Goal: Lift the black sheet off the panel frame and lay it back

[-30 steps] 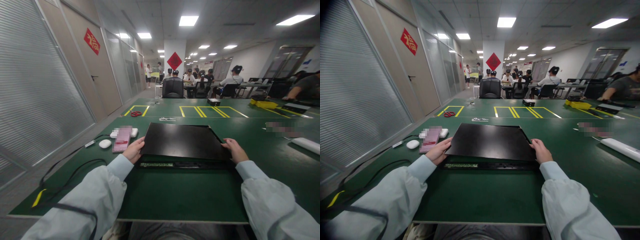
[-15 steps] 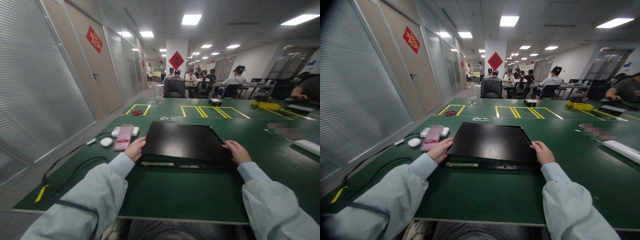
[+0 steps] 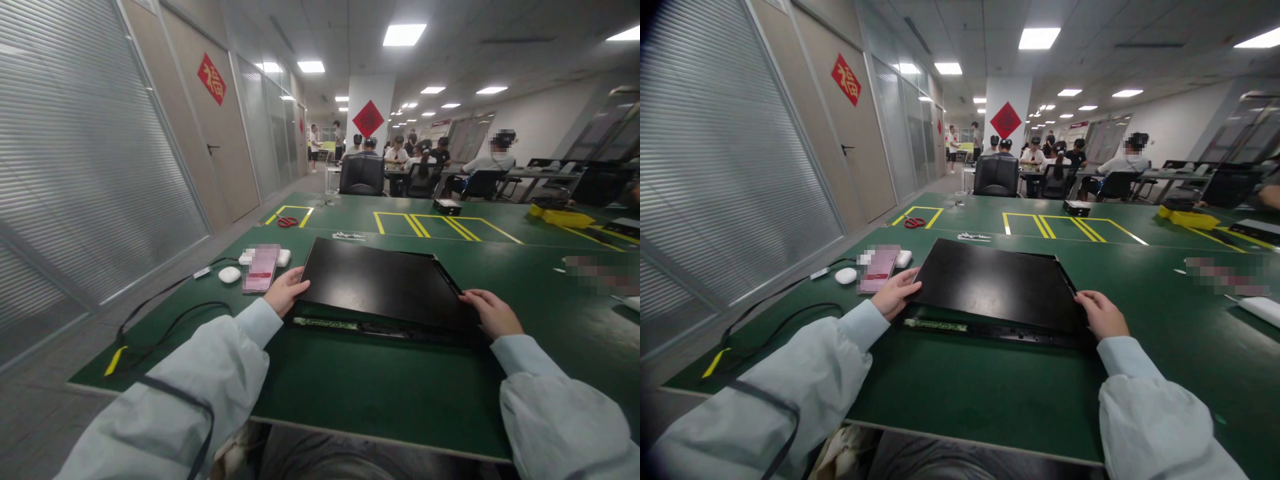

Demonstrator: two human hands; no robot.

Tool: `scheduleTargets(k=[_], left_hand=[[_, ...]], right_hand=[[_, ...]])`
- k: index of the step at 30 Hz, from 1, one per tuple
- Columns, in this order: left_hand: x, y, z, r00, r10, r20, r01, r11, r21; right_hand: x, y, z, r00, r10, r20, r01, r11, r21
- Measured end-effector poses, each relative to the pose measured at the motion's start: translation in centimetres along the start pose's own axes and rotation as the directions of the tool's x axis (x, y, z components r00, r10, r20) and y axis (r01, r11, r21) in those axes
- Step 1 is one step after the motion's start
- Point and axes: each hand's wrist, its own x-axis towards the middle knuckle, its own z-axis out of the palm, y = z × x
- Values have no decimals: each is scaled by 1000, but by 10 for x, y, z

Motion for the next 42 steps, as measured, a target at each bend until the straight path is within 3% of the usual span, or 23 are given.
scheduleTargets(k=[3, 7, 14, 19, 26, 29, 42], left_hand=[[3, -3, -2, 993, 99, -60, -91, 989, 116], [9, -8, -12, 977, 177, -120, -130, 938, 321], [17, -16, -30, 984, 156, -85, -91, 854, 512], [21, -19, -36, 989, 128, -80, -59, 813, 579], [19, -13, -34, 994, 93, -54, -10, 579, 815], [18, -12, -32, 994, 103, -44, -16, 514, 857], [15, -13, -26, 988, 153, 3, -68, 427, 902]], right_hand=[[-4, -9, -1, 994, 108, -9, -108, 994, -9], [-7, -17, -2, 993, 115, -6, -115, 993, -27], [-8, -18, -3, 990, 144, 6, -144, 988, -51], [-8, -15, -1, 996, 90, 5, -90, 995, -53], [-8, -17, -2, 994, 105, 7, -105, 992, -69], [-7, -16, -3, 995, 99, 14, -98, 993, -67], [-3, -7, -2, 997, 70, 18, -69, 996, -53]])
